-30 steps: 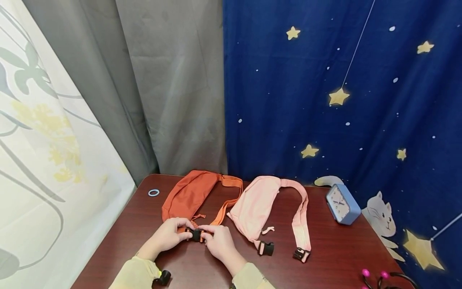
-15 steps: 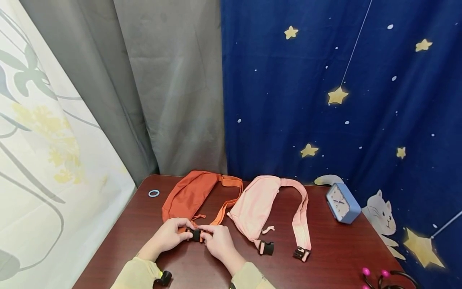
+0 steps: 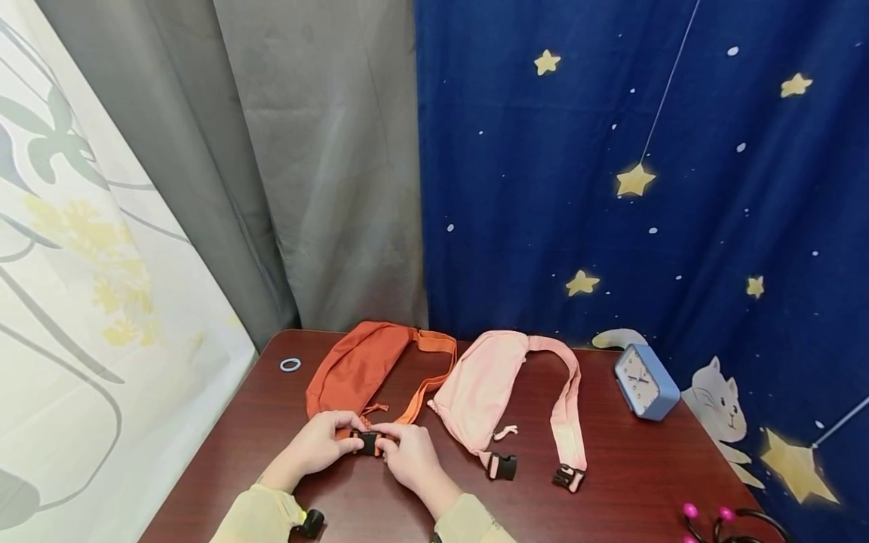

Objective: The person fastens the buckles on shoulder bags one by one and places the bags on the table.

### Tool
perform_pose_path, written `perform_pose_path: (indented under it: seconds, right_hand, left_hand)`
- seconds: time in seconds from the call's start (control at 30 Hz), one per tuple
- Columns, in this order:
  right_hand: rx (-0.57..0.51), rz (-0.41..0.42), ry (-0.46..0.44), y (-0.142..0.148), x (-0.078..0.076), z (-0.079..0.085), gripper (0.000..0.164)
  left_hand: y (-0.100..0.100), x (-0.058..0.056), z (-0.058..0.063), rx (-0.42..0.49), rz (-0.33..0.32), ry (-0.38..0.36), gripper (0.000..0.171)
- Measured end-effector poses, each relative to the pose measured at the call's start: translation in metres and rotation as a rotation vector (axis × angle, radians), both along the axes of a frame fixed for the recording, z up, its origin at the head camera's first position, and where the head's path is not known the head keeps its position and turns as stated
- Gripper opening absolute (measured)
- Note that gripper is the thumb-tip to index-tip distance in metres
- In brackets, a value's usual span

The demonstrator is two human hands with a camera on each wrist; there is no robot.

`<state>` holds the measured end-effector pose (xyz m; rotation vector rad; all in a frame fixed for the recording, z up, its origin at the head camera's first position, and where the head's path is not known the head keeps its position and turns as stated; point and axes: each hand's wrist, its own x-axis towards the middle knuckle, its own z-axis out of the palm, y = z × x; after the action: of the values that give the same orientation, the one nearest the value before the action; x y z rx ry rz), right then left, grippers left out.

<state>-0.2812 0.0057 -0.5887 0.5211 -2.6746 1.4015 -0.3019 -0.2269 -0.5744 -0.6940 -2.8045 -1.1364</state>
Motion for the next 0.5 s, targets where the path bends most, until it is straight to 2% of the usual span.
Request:
perform_pose_path:
  seconds: [0.5]
  right_hand:
    - [-0.033,0.017,-0.017,0.002,0.0031,-0.0022,0.027]
  left_hand:
    - [-0.0021,0.0002,-0.0021,-0.002,-0.015,0.017,0.015]
